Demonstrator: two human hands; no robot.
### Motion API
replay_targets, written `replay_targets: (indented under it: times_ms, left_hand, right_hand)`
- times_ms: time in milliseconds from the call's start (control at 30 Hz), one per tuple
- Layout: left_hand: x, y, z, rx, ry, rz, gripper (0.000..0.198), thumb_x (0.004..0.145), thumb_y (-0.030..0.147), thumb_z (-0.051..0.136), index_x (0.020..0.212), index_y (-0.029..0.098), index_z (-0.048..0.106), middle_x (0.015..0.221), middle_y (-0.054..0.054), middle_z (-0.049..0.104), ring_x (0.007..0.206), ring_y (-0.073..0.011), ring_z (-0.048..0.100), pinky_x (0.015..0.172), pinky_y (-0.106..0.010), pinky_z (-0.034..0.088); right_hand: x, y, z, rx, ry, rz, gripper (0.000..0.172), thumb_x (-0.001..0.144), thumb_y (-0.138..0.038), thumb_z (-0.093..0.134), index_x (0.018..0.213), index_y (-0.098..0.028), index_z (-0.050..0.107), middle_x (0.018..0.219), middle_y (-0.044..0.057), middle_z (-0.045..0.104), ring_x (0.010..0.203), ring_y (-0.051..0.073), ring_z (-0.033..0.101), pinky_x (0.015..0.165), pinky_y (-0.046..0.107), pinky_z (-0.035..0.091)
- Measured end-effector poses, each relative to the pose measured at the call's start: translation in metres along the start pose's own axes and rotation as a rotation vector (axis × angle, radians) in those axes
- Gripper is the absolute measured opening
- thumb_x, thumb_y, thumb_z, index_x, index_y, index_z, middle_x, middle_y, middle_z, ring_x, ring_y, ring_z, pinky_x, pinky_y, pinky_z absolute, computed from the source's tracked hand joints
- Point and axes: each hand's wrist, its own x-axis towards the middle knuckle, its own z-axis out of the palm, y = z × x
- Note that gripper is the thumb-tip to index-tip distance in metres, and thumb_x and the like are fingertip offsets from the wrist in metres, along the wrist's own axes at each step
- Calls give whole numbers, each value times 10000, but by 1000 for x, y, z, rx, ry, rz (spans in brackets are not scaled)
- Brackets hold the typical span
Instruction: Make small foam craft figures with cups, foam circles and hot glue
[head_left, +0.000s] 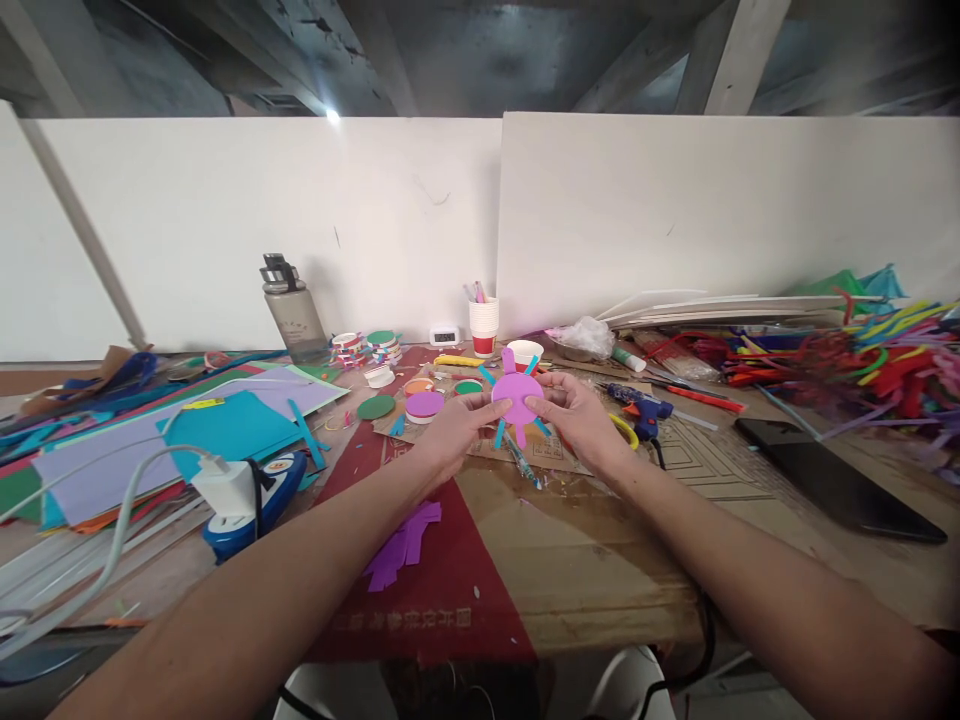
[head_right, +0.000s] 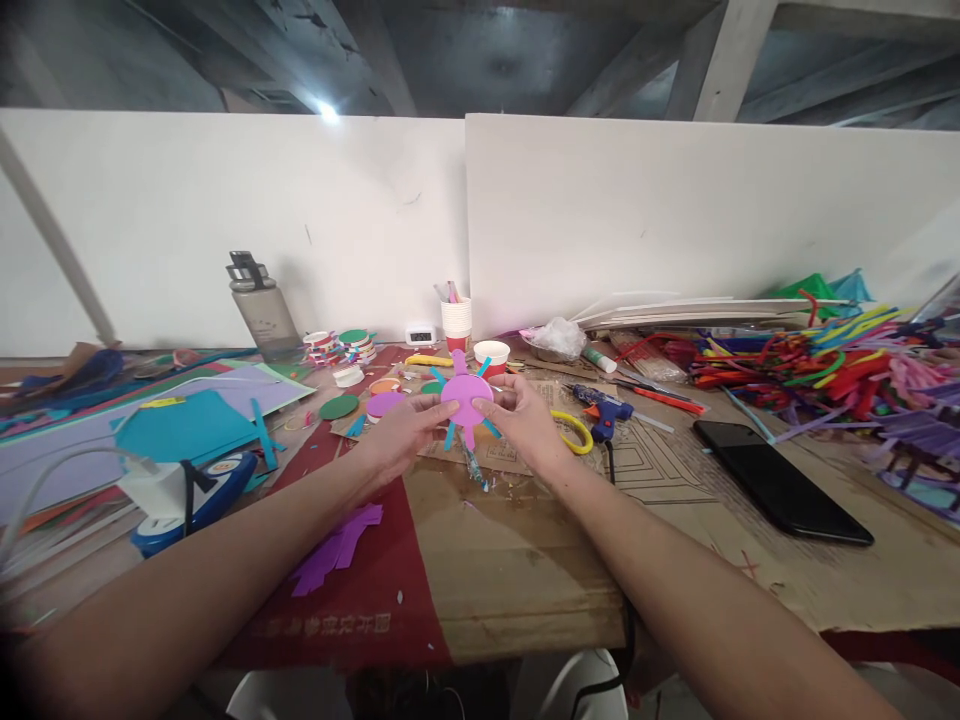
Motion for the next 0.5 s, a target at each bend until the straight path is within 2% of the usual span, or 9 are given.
replay_targets:
  times_ms: [100,200,300,400,500]
  left_hand:
    - [1,-1,-2,68,36,13,402,658,476,801,893,153,755,949,-93,720,772,-163,582,692,-297,418]
    - [2,-1,-1,37,39,22,428,613,453,833,902,149,744,955,-93,721,808,-180,602,722,-311,433]
    - [4,1,-3,-39,54,18,417,553,387,876,857,138,737,927,-94,725,810,-176,603,737,-302,435]
    - [7,4,-11,-128,129,31,385,521,350,892,797,136,730,871,-85,723,776,-156,597,701,-272,430]
    - [12,7,-23,-186,216,43,377,489,323,901,759,135,718,788,-70,713,708,-138,589,638,-250,408]
  right_hand:
    - [1,2,1,-30,-49,9,485,609,-453,839,957,-208,606,843,23,724,740,161,645,692,305,503]
    - [2,3,0,-92,-55,-11,497,596,-467,837,955,-205,614,778,9,702,671,152,606,617,290,471]
    - [2,3,-2,-159,-51,-94,449,684,-511,765,970,-202,607,806,13,693,707,156,600,653,297,471]
    - [2,0,-7,-293,32,-219,358,816,-524,629,963,-199,616,896,31,690,805,168,601,749,318,473]
    - [1,-3,-13,-493,124,-294,288,841,-481,582,866,-198,632,812,28,670,743,174,572,714,316,444]
